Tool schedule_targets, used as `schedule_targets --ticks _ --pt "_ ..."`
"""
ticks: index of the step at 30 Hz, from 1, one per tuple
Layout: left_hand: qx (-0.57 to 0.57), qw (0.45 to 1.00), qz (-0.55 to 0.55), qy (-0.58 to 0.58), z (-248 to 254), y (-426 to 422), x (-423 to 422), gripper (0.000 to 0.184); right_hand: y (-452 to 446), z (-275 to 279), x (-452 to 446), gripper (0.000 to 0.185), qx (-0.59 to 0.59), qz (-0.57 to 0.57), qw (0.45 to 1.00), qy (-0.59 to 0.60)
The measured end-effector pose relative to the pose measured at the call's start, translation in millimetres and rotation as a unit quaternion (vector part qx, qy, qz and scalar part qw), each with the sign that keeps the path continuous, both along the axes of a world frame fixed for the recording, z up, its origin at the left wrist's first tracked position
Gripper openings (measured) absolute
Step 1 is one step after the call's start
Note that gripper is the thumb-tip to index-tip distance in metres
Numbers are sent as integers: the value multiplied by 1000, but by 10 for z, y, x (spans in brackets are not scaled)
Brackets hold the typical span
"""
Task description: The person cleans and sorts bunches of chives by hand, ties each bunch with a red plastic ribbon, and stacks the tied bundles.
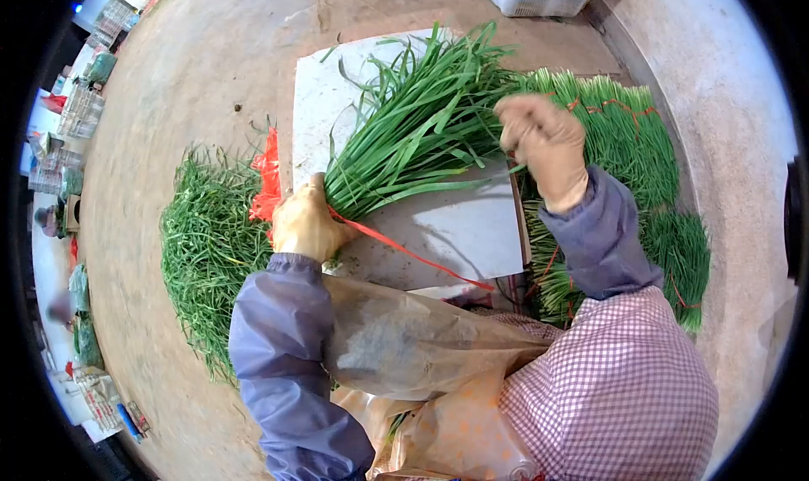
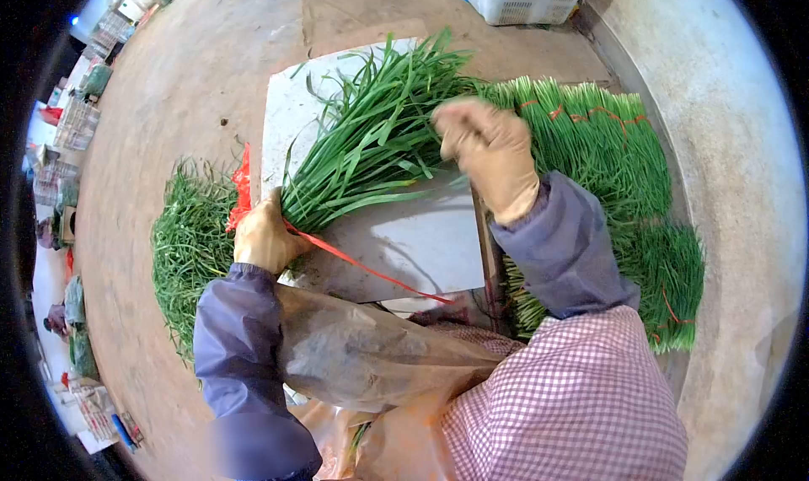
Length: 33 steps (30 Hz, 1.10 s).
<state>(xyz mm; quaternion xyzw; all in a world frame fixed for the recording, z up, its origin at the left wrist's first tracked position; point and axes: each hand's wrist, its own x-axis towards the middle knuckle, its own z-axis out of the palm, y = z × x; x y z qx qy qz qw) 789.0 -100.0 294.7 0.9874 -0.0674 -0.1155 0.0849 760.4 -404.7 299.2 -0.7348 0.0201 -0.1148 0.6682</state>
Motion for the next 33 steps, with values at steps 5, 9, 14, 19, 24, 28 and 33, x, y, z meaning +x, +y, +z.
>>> schedule_targets --ticks 5,9,14,19,24,28,33 --pt "-1 1000 -14 -15 -19 11 -6 70 48 -354 -201 21 -199 143 962 119" --pt "-1 1000 -15 -23 -36 12 -12 67 179 -512 -172 24 -273 91 957 30" --pt "-9 999 -18 -36 -15 -11 -22 72 287 -495 -129 24 -256 113 959 32" --pt "4 999 -28 -36 -28 4 -20 65 297 -611 -142 23 -233 121 965 5" --pt "11 999 -17 -48 -14 -16 -72 63 244 -661 -138 21 -74 84 990 88" --pt "-11 998 30 -55 61 96 -87 64 156 -485 -239 27 219 46 968 110" --pt "-91 984 96 -118 373 846 -151 66 290 -172 -408 28 159 115 974 118"
